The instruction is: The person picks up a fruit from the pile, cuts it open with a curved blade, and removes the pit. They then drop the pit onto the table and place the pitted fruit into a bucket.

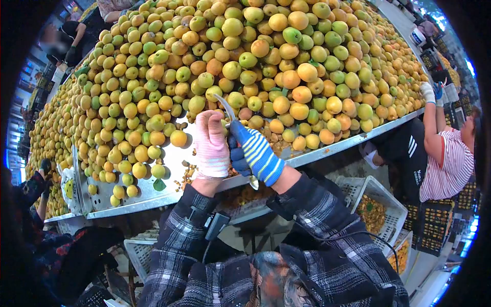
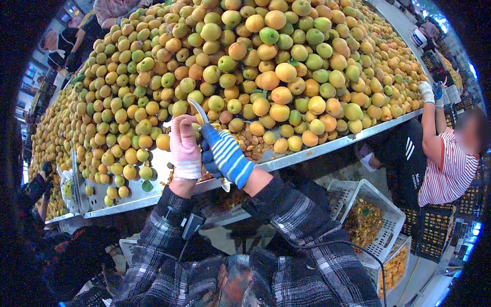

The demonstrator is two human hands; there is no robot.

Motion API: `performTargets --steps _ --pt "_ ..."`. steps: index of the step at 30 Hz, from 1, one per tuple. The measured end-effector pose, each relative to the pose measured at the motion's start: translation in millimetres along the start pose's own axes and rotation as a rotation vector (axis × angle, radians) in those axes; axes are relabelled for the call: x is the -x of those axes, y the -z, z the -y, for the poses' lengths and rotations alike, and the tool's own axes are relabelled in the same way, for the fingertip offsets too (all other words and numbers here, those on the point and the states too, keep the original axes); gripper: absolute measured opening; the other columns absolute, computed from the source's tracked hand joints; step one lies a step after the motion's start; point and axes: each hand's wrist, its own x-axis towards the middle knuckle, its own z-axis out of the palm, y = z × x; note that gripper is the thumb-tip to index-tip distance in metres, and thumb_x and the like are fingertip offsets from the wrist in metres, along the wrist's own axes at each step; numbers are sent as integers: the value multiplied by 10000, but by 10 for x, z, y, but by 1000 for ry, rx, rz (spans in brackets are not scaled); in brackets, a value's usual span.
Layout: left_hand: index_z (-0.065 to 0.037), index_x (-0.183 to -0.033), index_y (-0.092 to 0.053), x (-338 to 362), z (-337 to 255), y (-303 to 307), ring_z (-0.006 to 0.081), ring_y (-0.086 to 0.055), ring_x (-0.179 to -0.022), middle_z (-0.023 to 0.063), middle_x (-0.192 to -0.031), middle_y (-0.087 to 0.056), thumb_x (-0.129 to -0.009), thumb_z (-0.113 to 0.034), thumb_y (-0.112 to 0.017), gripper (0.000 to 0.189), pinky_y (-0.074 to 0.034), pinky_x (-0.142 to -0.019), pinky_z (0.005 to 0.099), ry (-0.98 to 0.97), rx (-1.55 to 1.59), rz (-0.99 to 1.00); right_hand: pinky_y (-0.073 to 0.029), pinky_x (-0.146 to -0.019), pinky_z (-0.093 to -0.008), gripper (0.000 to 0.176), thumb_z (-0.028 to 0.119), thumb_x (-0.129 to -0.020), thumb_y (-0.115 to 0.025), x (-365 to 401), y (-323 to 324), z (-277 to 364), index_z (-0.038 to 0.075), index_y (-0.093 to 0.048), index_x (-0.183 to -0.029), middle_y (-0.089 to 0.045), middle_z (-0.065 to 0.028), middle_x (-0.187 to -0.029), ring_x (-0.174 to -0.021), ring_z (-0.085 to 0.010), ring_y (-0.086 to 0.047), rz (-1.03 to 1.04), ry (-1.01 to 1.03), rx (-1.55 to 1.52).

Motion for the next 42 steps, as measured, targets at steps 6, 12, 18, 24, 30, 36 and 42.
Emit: performTargets --steps 6,12,18,24,30,36,42 --pt "-90 -1010 -567 -47 -63 68 138 -571 -784 17 -883 -600 -856 -655 -482 592 -476 -707 269 646 737 46 -179 -308 -199 454 581 -934 -414 186 -168 333 169 -433 -742 -314 90 -507 -346 -24 -250 364 -393 -558" --pt "-67 -1211 -509 -131 -39 73 143 -578 -842 46 -948 -602 -841 -648 -512 689 -484 -735 277 507 677 -10 -327 -396 -299 320 389 -933 -488 38 -88 84 83 -510 -843 -454 -8 -575 -449 -163 -439 18 435 460" --pt "-48 -1236 -481 -109 -24 49 138 -565 -860 50 -924 -604 -899 -564 -508 617 -473 -759 278 396 574 42 -460 -627 -488 373 307 -938 -522 83 -67 85 -51 -597 -867 -597 -298 -784 -763 -454 -582 -200 398 842" --pt "-50 -1310 -379 -166 -49 146 87 -534 -734 46 -906 -581 -927 -569 -441 648 -436 -615 218 311 381 176 -461 -608 -492 379 318 -942 -508 89 -55 59 -43 -597 -870 -600 -272 -729 -713 -438 -593 -224 489 938" --pt "-20 -1315 -367 -185 -1 155 116 -539 -817 61 -940 -591 -921 -588 -436 694 -442 -676 226 189 264 233 -464 -609 -500 390 341 -942 -497 166 -113 120 -26 -597 -858 -603 -262 -714 -698 -434 -594 -235 509 1048" --pt "-9 -1305 -390 -150 -96 129 184 -551 -945 91 -1023 -591 -879 -641 -455 765 -459 -782 286 383 524 176 -469 -611 -503 398 370 -934 -503 104 -82 32 -10 -600 -865 -611 -256 -721 -702 -430 -598 -291 595 1155" --pt "8 -1195 -479 -61 -204 81 283 -586 -1074 199 -1158 -594 -882 -533 -544 629 -485 -891 359 650 996 336 -463 -550 -463 344 338 -911 -560 75 -84 127 -5 -586 -909 -602 -209 -671 -637 -392 -600 -366 504 1204"
